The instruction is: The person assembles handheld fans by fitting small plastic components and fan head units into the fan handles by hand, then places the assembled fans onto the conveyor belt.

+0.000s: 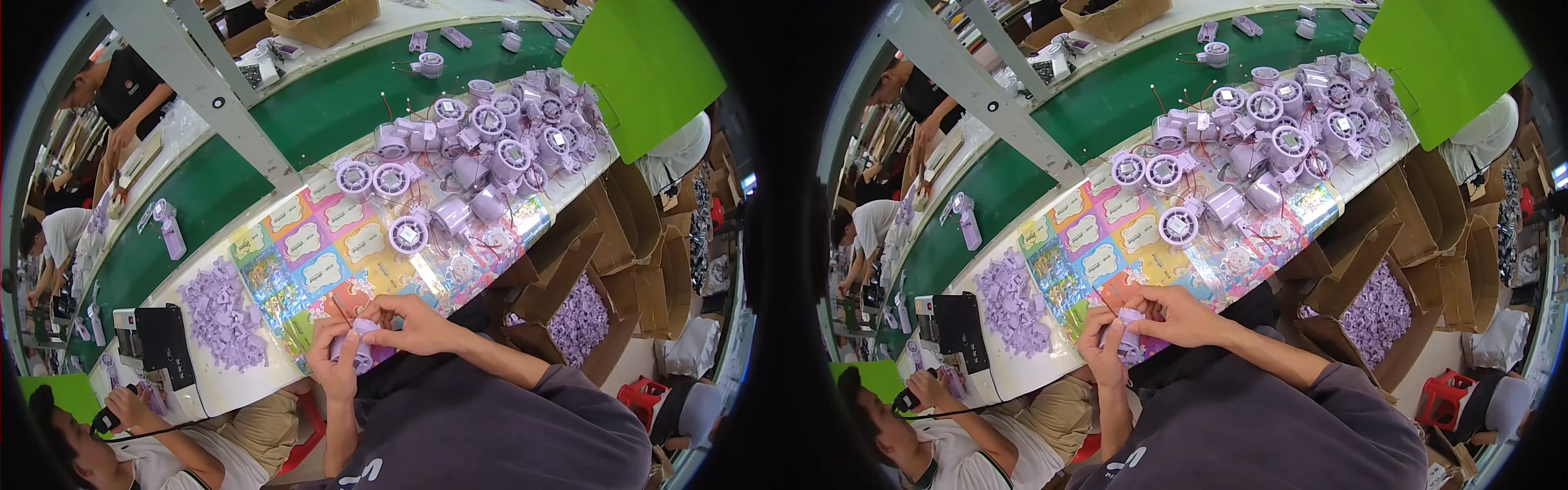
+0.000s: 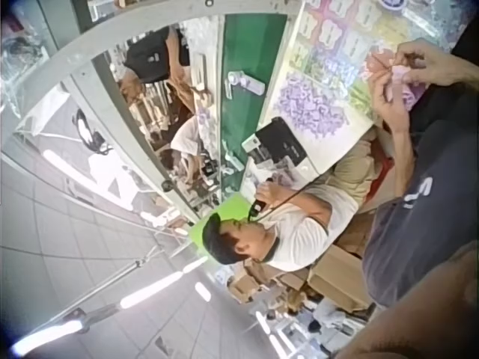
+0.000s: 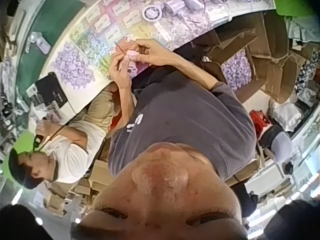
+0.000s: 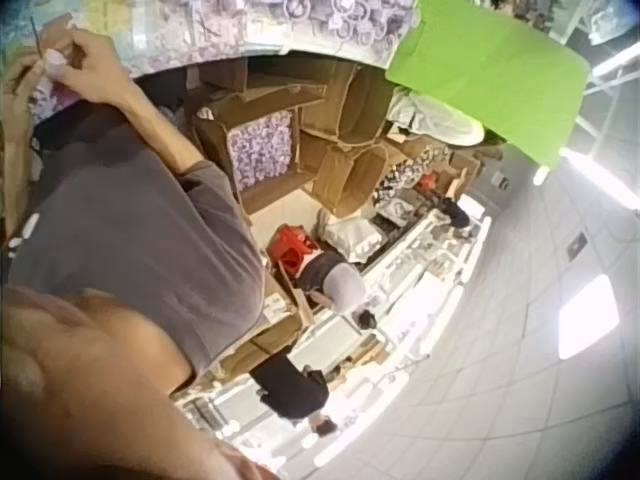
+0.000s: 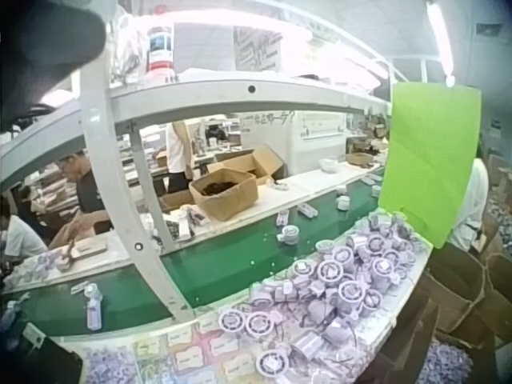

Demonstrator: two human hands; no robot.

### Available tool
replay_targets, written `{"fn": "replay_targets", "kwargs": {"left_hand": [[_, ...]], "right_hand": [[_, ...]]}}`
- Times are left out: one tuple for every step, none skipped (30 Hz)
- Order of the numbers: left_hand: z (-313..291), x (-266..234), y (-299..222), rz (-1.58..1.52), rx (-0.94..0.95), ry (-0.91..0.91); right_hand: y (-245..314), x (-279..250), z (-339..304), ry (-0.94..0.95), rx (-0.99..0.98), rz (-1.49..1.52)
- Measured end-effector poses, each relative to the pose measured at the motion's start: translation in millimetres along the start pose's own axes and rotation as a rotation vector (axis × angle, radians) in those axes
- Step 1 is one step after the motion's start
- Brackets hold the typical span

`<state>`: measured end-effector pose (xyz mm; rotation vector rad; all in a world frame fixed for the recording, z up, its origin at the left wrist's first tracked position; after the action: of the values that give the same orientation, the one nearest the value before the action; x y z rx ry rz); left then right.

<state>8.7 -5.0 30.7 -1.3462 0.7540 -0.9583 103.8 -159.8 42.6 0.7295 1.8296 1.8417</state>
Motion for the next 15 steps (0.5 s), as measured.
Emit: {"fn": "replay_targets", "kwargs": {"left_hand": [[1,1,5,-0.032,-0.009,0.013],[3,2,7,-0.065,-0.019,0.025],[6,8,3,-0.064,-0.018,0.025],[9,16,-4,-0.201,-0.068,-0.009],[11,19,-7,-0.339,-0.119,-0.044],[15,13,-1,-0.241,-0.094,-0.079],[20,5,6,-0.243,-0.088,-0.084],[26,-5,12,0.095,-0.006,-0.074],[29,-13,21,0.436,0.073,-0.071],[30,-18,30,0.478,0.061,-0.11],[29,-18,35,0.478,0.063,-0.116],[26,-18,37,0.519,0.119,-0.134],[25,-17,38,0.558,0.176,-0.149],[25,-17,39,0.696,0.307,-0.128],[26,-13,37,0.688,0.314,-0.125]], "right_hand": [[1,-1,-1,-0.038,0.007,-0.028],[1,-3,-3,-0.076,0.015,-0.056],[1,-7,-5,-0.105,0.021,-0.046],[3,-12,-6,-0.129,0.026,-0.035],[9,-21,-8,-0.163,0.045,-0.11],[11,-32,-8,-0.265,-0.013,-0.118],[12,-44,-7,-0.365,-0.071,-0.126],[9,-61,-2,-0.464,-0.125,-0.105],[32,-73,2,-0.517,-0.068,0.026],[44,-88,10,-0.606,-0.149,0.0],[55,-103,17,-0.718,-0.158,-0.034],[61,-122,25,-0.783,-0.156,-0.246],[67,-139,33,-0.845,-0.153,-0.461],[71,-148,42,-0.83,-0.133,-0.542],[78,-158,46,-0.828,-0.113,-0.632]]}}
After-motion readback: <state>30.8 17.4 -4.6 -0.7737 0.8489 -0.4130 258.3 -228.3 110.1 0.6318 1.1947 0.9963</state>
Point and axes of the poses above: each hand's wrist, its own z-axis towards the middle knuckle, its own x-axis out of the palm, y = z × x, the point moved 2 cm from there along z, towards the middle knuckle, and after that the axes turned 4 degrees about -z, right-handed, at the moved point
